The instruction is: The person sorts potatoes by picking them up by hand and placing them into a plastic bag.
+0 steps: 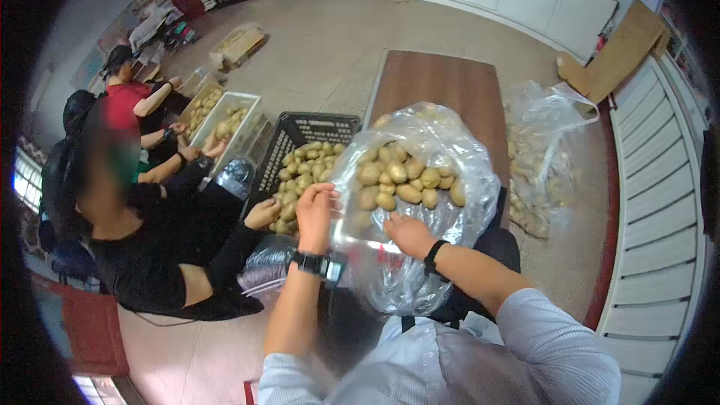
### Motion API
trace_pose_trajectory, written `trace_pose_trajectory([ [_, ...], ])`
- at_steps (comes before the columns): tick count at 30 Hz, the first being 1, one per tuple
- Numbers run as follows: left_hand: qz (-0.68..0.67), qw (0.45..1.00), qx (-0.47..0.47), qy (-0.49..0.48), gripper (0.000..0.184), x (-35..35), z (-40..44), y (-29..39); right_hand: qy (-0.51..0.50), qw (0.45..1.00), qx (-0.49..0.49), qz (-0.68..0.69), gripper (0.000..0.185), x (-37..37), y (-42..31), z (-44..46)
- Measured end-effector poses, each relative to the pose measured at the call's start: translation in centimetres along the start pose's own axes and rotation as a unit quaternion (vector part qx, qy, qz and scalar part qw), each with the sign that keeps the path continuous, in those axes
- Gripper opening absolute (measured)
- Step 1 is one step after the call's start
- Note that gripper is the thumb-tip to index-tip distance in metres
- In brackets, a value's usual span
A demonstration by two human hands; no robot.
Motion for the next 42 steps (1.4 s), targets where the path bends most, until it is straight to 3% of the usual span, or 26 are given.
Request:
trace_pose_trajectory([
  [3, 0.135, 0.979, -0.1, -0.116, 0.017, -6.9, -8.9, 7.4, 0.001, 1.0, 0.019, 0.002, 0.011, -1.8, 0.5, -0.1],
  [4, 0.196, 0.952, -0.184, -0.147, 0.018, -8.6, -12.6, 10.2, 0.091, 0.994, 0.061, 0.001, 0.011, -0.9, 0.2, -0.4],
  [5, 0.22, 0.93, -0.234, -0.179, 0.016, -10.0, -16.4, 12.8, 0.113, 0.99, 0.079, 0.015, 0.012, 0.2, -0.1, -1.1],
  [6, 0.272, 0.842, -0.405, -0.23, 0.016, -11.1, -19.7, 15.5, 0.099, 0.993, 0.058, -0.009, 0.011, 0.2, 0.0, -0.9],
  [7, 0.275, 0.799, -0.455, -0.279, 0.016, -11.5, -22.5, 16.8, 0.085, 0.995, 0.038, -0.03, 0.011, 0.1, 0.0, -0.8],
  [8, 0.272, 0.755, -0.481, -0.352, 0.013, -11.7, -25.0, 17.8, 0.083, 0.996, 0.035, -0.03, 0.011, 0.4, 0.0, -1.1],
  [10, 0.283, 0.729, -0.351, -0.515, 0.012, -11.8, -27.0, 18.2, 0.062, 0.998, 0.008, -0.006, 0.01, 0.7, 0.1, -1.3],
  [11, 0.282, 0.733, -0.348, -0.512, 0.012, -12.3, -27.8, 18.5, 0.058, 0.998, 0.012, -0.003, 0.01, 0.4, 0.1, -1.3],
  [12, 0.215, 0.725, -0.479, -0.446, 0.025, -13.0, -29.3, 19.8, 0.059, 0.998, 0.009, -0.017, 0.01, 0.2, 0.3, -1.4],
  [14, 0.147, 0.704, -0.593, -0.362, 0.045, -14.1, -31.2, 19.8, 0.044, 0.998, -0.009, -0.048, 0.01, -0.3, 0.5, -1.5],
  [17, 0.07, 0.771, -0.54, -0.33, 0.037, -13.4, -31.1, 20.0, 0.042, 0.999, 0.008, -0.027, 0.014, 1.3, 0.0, -2.0],
  [18, 0.153, 0.723, -0.531, -0.415, 0.034, -13.9, -31.2, 21.7, 0.006, 0.999, -0.021, -0.023, 0.016, 0.1, 0.5, -1.5],
  [21, 0.053, 0.747, -0.493, -0.444, 0.026, -13.8, -31.3, 18.6, -0.01, 0.999, -0.036, -0.033, 0.016, 0.3, 0.0, -1.3],
  [24, 0.021, 0.709, -0.563, -0.424, 0.023, -13.4, -31.9, 18.5, 0.017, 0.999, -0.022, -0.044, 0.017, 1.5, -0.3, -1.7],
  [27, -0.041, 0.775, -0.542, -0.322, 0.023, -11.8, -31.0, 18.9, 0.038, 0.998, -0.004, -0.047, 0.02, 1.5, -0.5, -1.6],
  [31, 0.025, 0.767, -0.515, -0.382, 0.023, -10.0, -28.7, 20.9, 0.086, 0.995, 0.031, -0.044, 0.021, 1.2, -0.9, -2.0],
  [33, 0.022, 0.708, -0.477, -0.521, 0.015, -8.8, -26.0, 19.9, 0.114, 0.991, 0.053, -0.047, 0.023, 1.3, -1.2, -1.8],
  [35, 0.151, 0.799, -0.488, -0.319, 0.018, -8.3, -22.8, 17.9, 0.113, 0.991, 0.056, -0.046, 0.023, 1.3, -1.5, -1.7],
  [37, 0.155, 0.885, -0.374, -0.228, 0.021, -8.1, -17.2, 14.5, 0.094, 0.993, 0.054, -0.043, 0.023, 1.5, -1.4, -1.8],
  [39, 0.038, 0.975, -0.12, -0.183, 0.024, -7.8, -11.3, 9.8, 0.069, 0.996, 0.05, -0.018, 0.022, 1.7, -1.4, -1.6],
  [42, 0.04, 0.99, 0.024, -0.136, 0.026, -5.1, -4.7, 3.1, 0.014, 0.998, -0.034, 0.053, 0.027, 1.3, -0.8, -1.7],
])
Point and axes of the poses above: each hand's wrist, its own z-axis towards the middle knuckle, its own x-axis out of the back of the hand, y = z × x, the point moved 5 cm from there along z, towards the middle knuckle, and after that the axes turned 12 degrees about x, right-handed, at the moved point
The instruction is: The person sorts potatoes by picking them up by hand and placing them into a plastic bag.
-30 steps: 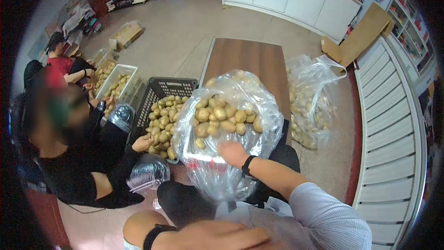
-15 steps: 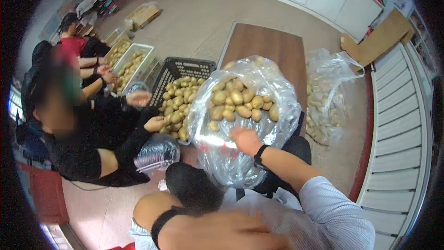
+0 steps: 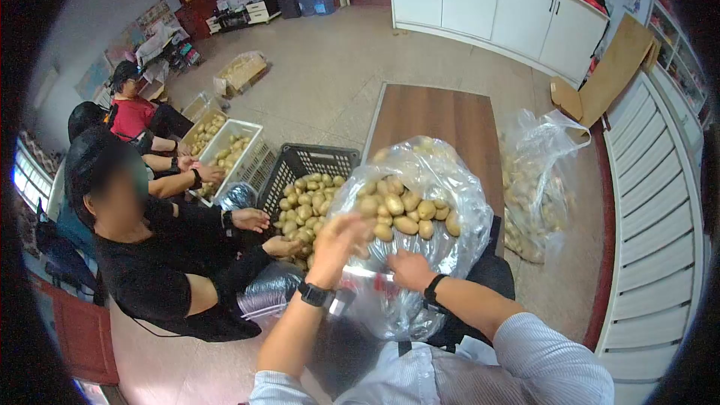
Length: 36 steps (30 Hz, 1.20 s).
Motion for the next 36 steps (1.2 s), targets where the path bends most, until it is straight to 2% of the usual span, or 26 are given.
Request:
trace_pose_trajectory([
  [1, 0.005, 0.998, 0.053, 0.024, 0.025, 1.3, 1.4, -2.3, 0.004, 1.0, 0.001, -0.003, 0.027, -0.1, 0.0, 0.0],
  [2, 0.006, 0.999, 0.049, 0.023, 0.025, 2.4, 2.7, -4.1, 0.011, 0.999, -0.028, 0.03, 0.028, -0.2, 0.4, -0.1],
  [4, -0.015, 0.985, 0.171, 0.01, 0.028, 4.1, 4.5, -8.4, 0.019, 0.99, -0.101, 0.096, 0.029, -0.1, 1.1, -0.1],
  [6, 0.001, 0.981, 0.193, -0.001, 0.03, 4.8, 5.2, -9.6, 0.025, 0.983, -0.119, 0.136, 0.031, -1.6, 2.4, 0.4],
  [10, 0.022, 0.974, 0.224, -0.007, 0.034, 4.8, 5.4, -9.8, 0.05, 0.954, -0.17, 0.243, 0.035, -0.1, 1.7, 1.6],
  [14, 0.022, 0.971, 0.239, -0.015, 0.037, 4.9, 5.9, -11.7, 0.087, 0.961, -0.09, 0.248, 0.041, 2.2, -0.6, 3.3],
  [17, 0.005, 0.963, 0.264, -0.044, 0.039, 3.8, 5.6, -10.8, 0.079, 0.963, -0.075, 0.248, 0.044, 4.7, -2.9, 4.1],
  [19, 0.188, 0.969, 0.141, -0.081, 0.041, 3.8, 6.7, -11.3, 0.09, 0.96, -0.063, 0.258, 0.044, 4.7, -3.4, 4.4],
  [20, 0.365, 0.925, -0.021, -0.106, 0.039, 3.6, 7.0, -11.0, 0.077, 0.97, -0.056, 0.224, 0.046, 4.5, -3.7, 4.6],
  [21, 0.512, 0.833, -0.197, -0.07, 0.037, 3.6, 6.9, -10.8, 0.063, 0.979, -0.047, 0.19, 0.048, 4.3, -3.9, 4.8],
  [22, 0.367, 0.926, -0.037, -0.084, 0.034, 3.2, 6.3, -9.4, 0.059, 0.979, -0.043, 0.191, 0.048, 4.2, -4.0, 4.8],
  [23, 0.186, 0.974, 0.079, -0.107, 0.033, 3.0, 6.5, -10.4, 0.076, 0.977, -0.031, 0.199, 0.05, 4.4, -4.2, 4.8],
  [24, -0.009, 0.979, 0.182, -0.091, 0.043, 2.9, 6.6, -11.5, 0.088, 0.974, -0.019, 0.208, 0.051, 4.3, -4.5, 4.6],
  [25, 0.036, 0.981, 0.145, -0.126, 0.04, 4.2, 9.2, -14.4, 0.072, 0.974, -0.011, 0.213, 0.051, 4.5, -4.9, 4.5],
  [26, 0.189, 0.974, -0.085, -0.092, 0.036, 4.8, 8.9, -13.2, 0.078, 0.966, -0.002, 0.246, 0.048, 5.5, -5.3, 4.5],
  [28, 0.266, 0.952, -0.128, -0.08, 0.025, 5.6, 8.1, -12.1, 0.047, 0.961, -0.017, 0.271, 0.043, 6.9, -6.1, 4.2],
  [29, 0.29, 0.944, -0.144, -0.064, 0.026, 5.9, 7.5, -11.5, 0.011, 0.965, -0.035, 0.26, 0.042, 7.1, -6.1, 4.2],
  [31, 0.317, 0.934, -0.166, -0.019, 0.03, 6.6, 6.2, -9.9, 0.062, 0.974, 0.017, 0.218, 0.042, 6.0, -5.2, 4.2],
  [33, 0.326, 0.928, -0.179, 0.034, 0.036, 7.4, 4.9, -8.6, 0.088, 0.984, 0.03, 0.15, 0.041, 4.4, -3.9, 4.5],
  [34, 0.31, 0.934, -0.171, 0.052, 0.04, 8.0, 4.8, -8.3, 0.081, 0.983, 0.036, 0.159, 0.041, 4.3, -4.1, 4.7],
  [35, 0.274, 0.948, -0.147, 0.064, 0.044, 8.4, 5.0, -7.9, 0.063, 0.988, 0.025, 0.137, 0.042, 4.7, -3.8, 4.7],
  [36, 0.073, 0.995, -0.024, 0.061, 0.045, 9.2, 5.4, -8.5, 0.045, 0.993, 0.011, 0.11, 0.043, 5.0, -3.3, 4.5],
])
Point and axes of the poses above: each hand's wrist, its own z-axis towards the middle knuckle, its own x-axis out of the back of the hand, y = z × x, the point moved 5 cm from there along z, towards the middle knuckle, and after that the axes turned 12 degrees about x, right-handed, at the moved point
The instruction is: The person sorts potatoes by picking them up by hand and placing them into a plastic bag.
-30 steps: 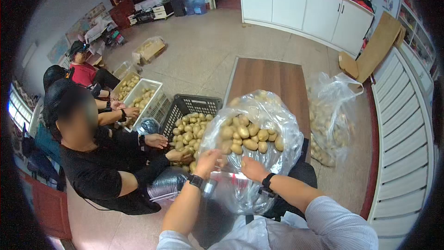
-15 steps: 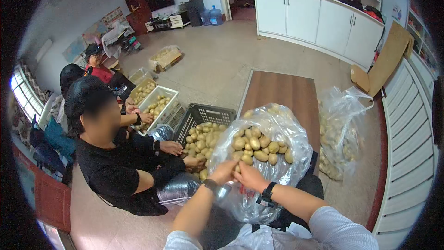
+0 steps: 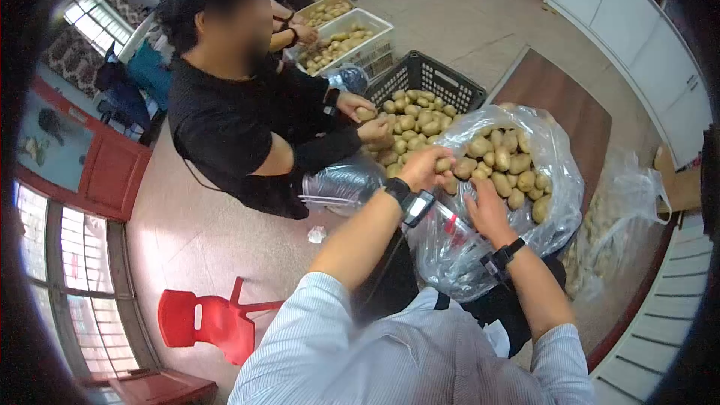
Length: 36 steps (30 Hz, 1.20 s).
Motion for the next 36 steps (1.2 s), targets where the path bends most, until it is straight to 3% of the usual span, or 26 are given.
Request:
trace_pose_trajectory([
  [1, -0.121, 0.99, 0.056, -0.047, 0.038, 0.2, 0.7, -0.8, 0.005, 1.0, -0.007, -0.003, 0.043, 0.1, 0.3, -0.1],
  [3, -0.368, 0.908, 0.178, -0.095, 0.026, 0.7, 1.9, -2.5, 0.021, 0.999, -0.005, -0.035, 0.046, -0.4, 1.3, -0.5],
  [5, -0.345, 0.927, 0.146, 0.012, 0.02, 2.3, 2.3, -2.6, 0.012, 0.998, -0.008, -0.06, 0.049, -1.1, 2.9, -0.7],
  [13, -0.398, 0.892, 0.176, 0.122, 0.031, 5.6, 3.2, -4.7, 0.004, 0.994, -0.028, -0.109, 0.056, -1.3, 3.9, -0.5],
  [19, -0.36, 0.9, 0.163, 0.184, 0.026, 6.0, 1.9, -4.6, -0.007, 0.989, 0.042, -0.144, 0.052, -2.4, 4.6, 0.4],
  [23, -0.335, 0.914, 0.156, 0.166, 0.023, 6.7, 1.9, -4.6, 0.01, 0.977, 0.066, -0.201, 0.041, -2.1, 3.6, 0.7],
  [25, -0.362, 0.895, 0.17, 0.199, 0.023, 7.0, 2.0, -5.0, -0.055, 0.964, 0.047, -0.258, 0.035, -2.7, 3.5, 0.6],
  [29, -0.382, 0.894, 0.114, 0.204, 0.017, 7.5, 2.8, -6.4, 0.006, 0.963, 0.094, -0.251, 0.03, -3.3, 3.3, 0.2],
  [31, -0.209, 0.954, 0.046, 0.209, 0.017, 8.9, 4.5, -9.1, -0.009, 0.972, 0.089, -0.215, 0.03, -3.4, 3.6, -0.1],
  [32, -0.198, 0.957, 0.041, 0.208, 0.017, 8.9, 4.9, -9.8, -0.004, 0.97, 0.09, -0.225, 0.029, -3.6, 3.9, -0.3],
  [36, -0.314, 0.924, 0.112, 0.191, 0.019, 8.8, 5.0, -9.4, -0.013, 0.97, 0.089, -0.225, 0.02, -3.6, 4.3, -1.1],
])
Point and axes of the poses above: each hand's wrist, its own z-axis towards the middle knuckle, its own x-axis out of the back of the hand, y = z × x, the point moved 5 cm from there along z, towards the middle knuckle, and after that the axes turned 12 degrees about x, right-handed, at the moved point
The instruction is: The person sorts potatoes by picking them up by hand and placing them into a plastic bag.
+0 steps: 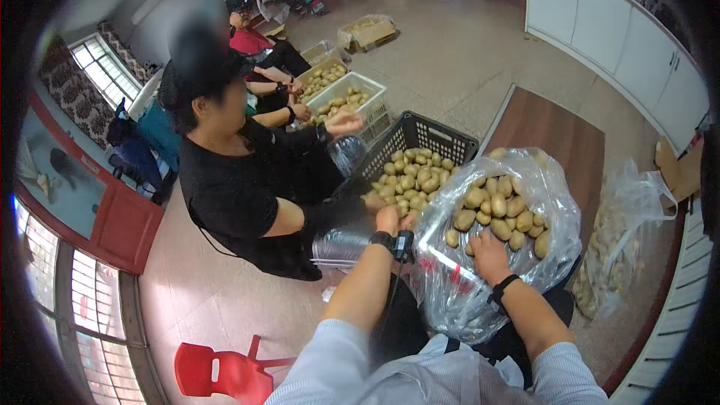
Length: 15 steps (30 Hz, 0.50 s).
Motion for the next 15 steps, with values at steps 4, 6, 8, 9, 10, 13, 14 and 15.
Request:
trace_pose_trajectory([
  [4, 0.093, 0.994, -0.049, 0.015, 0.022, 0.6, 1.2, -0.5, -0.018, 1.0, -0.018, -0.015, 0.02, -0.3, -0.1, -1.2],
  [6, -0.015, 0.998, 0.066, -0.016, 0.025, 0.4, 1.5, -1.0, -0.018, 0.999, -0.028, -0.012, 0.017, -0.3, -0.2, -1.8],
  [8, 0.071, 0.997, 0.001, -0.024, 0.024, -0.4, 1.2, -0.9, -0.029, 0.999, -0.043, 0.012, 0.017, -0.5, -0.2, -2.4],
  [9, 0.112, 0.993, -0.031, -0.028, 0.023, -0.8, 1.1, -0.8, -0.027, 0.999, -0.046, 0.008, 0.017, -0.4, -0.2, -2.8],
  [10, 0.152, 0.986, -0.065, -0.03, 0.022, -1.4, 0.7, -0.6, -0.025, 0.996, -0.061, 0.052, 0.02, -0.1, -0.3, -3.2],
  [13, 0.045, 0.99, 0.051, -0.124, 0.021, -4.0, -1.5, -1.1, -0.061, 0.984, -0.118, 0.118, 0.033, 0.6, 0.0, -3.2],
  [14, 0.169, 0.976, -0.021, -0.132, 0.023, -4.9, -2.3, -0.9, -0.013, 0.976, -0.116, 0.186, 0.036, 0.5, 0.2, -3.2],
  [15, 0.283, 0.946, -0.099, -0.126, 0.026, -5.7, -3.1, -0.8, 0.035, 0.96, -0.113, 0.253, 0.04, 0.6, 0.3, -3.1],
])
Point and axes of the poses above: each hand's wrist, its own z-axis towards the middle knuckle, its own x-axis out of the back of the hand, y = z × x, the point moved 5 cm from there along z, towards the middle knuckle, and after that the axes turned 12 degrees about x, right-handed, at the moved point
